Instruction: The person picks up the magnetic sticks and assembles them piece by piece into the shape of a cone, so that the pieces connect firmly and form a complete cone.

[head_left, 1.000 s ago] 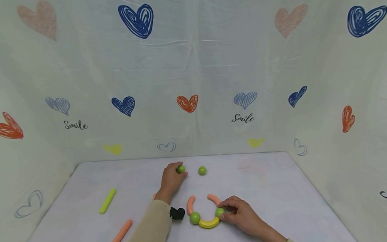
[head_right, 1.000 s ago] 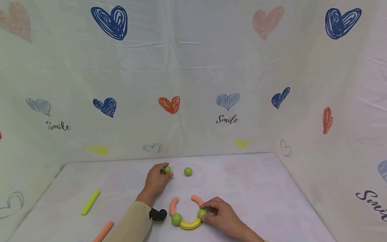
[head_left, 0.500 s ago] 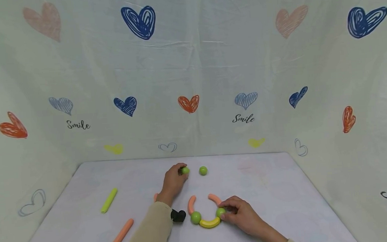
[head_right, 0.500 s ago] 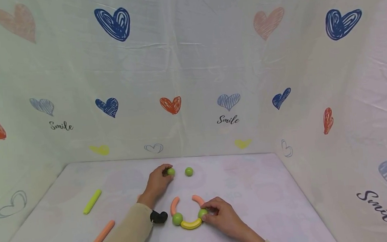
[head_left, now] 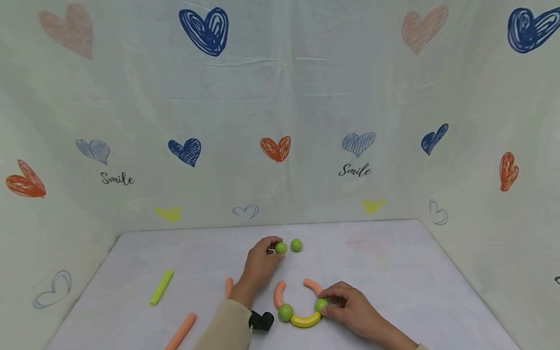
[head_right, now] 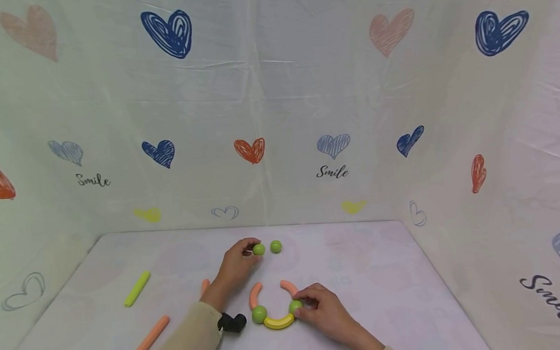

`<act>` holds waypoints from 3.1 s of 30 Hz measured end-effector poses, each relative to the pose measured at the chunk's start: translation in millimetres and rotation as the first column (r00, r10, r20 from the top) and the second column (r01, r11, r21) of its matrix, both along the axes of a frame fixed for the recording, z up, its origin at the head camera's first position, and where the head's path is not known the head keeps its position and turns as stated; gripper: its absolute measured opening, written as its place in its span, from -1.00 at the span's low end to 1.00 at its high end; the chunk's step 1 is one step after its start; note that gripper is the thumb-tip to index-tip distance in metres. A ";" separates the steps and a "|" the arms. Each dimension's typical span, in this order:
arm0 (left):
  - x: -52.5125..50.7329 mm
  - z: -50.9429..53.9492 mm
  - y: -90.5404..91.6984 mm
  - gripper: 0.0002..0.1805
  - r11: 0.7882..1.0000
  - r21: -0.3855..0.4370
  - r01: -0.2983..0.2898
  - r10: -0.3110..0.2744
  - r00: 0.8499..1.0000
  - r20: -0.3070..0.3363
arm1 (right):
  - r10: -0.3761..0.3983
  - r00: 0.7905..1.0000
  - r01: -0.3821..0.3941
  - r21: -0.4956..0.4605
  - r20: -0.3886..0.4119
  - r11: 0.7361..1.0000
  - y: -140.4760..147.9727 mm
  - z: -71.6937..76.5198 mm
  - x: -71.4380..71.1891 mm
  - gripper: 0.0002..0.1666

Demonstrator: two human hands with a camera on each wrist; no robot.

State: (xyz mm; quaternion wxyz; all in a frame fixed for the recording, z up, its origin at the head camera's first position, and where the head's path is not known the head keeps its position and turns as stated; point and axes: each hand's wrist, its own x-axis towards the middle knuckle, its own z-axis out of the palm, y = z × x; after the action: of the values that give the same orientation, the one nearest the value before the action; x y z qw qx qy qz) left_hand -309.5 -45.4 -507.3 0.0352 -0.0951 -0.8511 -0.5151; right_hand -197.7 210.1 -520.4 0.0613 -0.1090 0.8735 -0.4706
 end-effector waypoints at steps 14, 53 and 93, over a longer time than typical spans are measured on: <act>26.8 -2.1 9.0 -0.61 0.995 -0.074 0.062 -0.063 0.998 -0.006 | 0.004 1.000 -0.004 -0.003 0.006 1.000 1.3 -2.1 -0.7 -0.67; 54.3 -12.3 12.5 -0.62 0.969 -0.240 0.061 -0.056 0.998 0.026 | -0.009 1.000 0.009 -0.006 -0.015 1.000 2.6 -4.4 0.8 -0.67; 54.4 -18.0 11.9 -0.67 0.970 -0.203 0.134 -0.136 0.991 0.002 | -0.363 0.932 0.362 0.036 0.018 0.931 -43.2 9.2 -19.5 -0.80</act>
State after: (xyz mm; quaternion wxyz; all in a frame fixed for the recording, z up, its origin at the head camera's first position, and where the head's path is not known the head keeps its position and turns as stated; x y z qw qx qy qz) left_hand -255.1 -33.5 -525.3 -0.0049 -0.1589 -0.8904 -0.4265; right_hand -217.2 166.8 -511.2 -0.0142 0.0606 0.8853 -0.4608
